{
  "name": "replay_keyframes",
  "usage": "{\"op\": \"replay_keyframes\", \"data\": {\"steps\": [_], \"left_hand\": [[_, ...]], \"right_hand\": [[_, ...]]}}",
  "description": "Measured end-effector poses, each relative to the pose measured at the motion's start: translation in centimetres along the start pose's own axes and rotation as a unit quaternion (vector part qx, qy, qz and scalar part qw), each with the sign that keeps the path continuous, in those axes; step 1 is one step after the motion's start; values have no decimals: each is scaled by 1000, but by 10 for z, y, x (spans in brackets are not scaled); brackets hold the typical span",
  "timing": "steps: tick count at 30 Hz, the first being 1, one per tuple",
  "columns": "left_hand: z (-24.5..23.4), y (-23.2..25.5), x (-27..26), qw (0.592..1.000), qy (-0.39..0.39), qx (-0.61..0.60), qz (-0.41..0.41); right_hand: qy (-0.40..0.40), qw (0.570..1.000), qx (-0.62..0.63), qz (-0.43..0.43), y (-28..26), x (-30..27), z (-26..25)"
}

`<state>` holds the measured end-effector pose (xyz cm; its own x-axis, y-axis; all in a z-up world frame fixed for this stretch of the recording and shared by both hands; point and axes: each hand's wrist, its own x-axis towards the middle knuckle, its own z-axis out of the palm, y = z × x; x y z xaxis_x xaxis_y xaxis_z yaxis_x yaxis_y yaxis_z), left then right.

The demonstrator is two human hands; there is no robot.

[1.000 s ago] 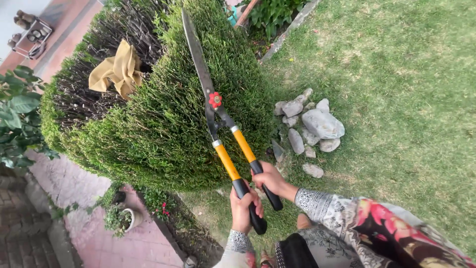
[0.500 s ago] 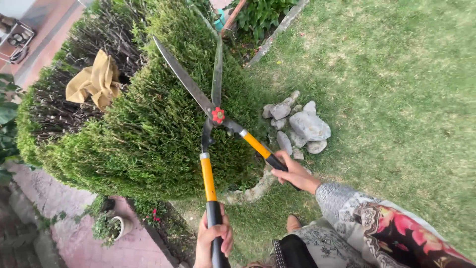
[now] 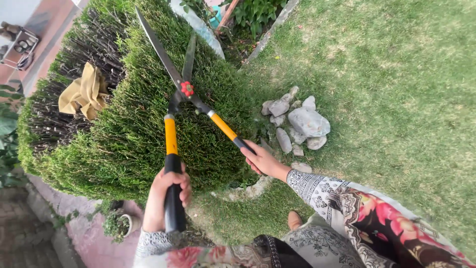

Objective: Trim an outdoor bush into a rounded shape using long-handled garden shears.

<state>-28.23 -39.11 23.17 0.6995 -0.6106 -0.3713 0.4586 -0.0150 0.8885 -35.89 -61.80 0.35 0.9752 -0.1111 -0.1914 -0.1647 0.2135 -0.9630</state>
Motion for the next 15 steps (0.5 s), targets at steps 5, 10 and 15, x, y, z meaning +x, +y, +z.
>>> {"op": "replay_keyframes", "data": {"steps": [5,10,15], "left_hand": [[18,-16,20,996,63,47,-39],[38,-107,57,994,46,-59,76],[43,-139,63,988,45,-114,91]], "right_hand": [[-19,997,72,12,-16,3,20],[24,993,93,65,-25,-6,30],[51,995,65,47,-7,-6,11]]}}
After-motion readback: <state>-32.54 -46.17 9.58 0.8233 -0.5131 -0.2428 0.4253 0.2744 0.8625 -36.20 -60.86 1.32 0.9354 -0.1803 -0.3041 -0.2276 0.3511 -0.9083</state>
